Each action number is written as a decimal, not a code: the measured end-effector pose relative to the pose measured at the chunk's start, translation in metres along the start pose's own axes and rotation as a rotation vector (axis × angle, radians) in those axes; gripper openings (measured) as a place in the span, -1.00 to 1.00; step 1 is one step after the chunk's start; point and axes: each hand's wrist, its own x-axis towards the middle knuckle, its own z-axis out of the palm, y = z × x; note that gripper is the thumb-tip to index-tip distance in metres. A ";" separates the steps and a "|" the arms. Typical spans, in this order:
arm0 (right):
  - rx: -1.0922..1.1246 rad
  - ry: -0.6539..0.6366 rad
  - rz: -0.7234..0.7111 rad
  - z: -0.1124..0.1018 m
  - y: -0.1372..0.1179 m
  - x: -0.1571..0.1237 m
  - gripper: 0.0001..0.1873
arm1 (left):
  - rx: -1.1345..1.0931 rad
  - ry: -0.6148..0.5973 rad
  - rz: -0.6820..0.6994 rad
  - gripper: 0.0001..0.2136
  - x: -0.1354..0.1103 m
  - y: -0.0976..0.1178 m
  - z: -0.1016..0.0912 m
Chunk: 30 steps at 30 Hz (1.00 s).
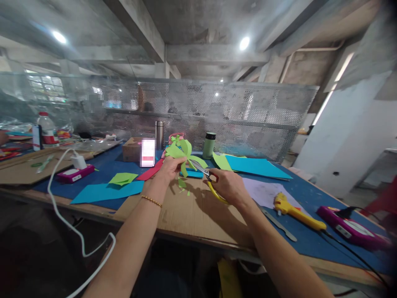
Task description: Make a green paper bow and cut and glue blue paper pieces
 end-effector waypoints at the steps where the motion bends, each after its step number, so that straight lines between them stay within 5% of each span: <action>1: 0.004 -0.003 -0.006 -0.001 -0.001 0.000 -0.60 | 0.004 -0.013 0.006 -0.59 0.000 -0.001 0.000; 5: 0.057 -0.018 -0.013 -0.006 -0.005 -0.001 -0.67 | 0.013 -0.019 0.005 -0.63 0.001 -0.002 -0.001; 9: 0.216 -0.049 -0.019 -0.009 -0.006 -0.001 -0.70 | 0.006 0.106 0.019 -0.68 0.006 0.001 -0.004; 15: 0.249 -0.090 -0.005 -0.003 0.010 0.004 -0.58 | 0.002 0.161 0.058 -0.66 0.008 0.009 -0.007; 30: 0.117 -0.053 0.007 -0.001 0.009 0.002 -0.45 | 0.063 0.032 0.076 -0.70 0.005 0.002 -0.006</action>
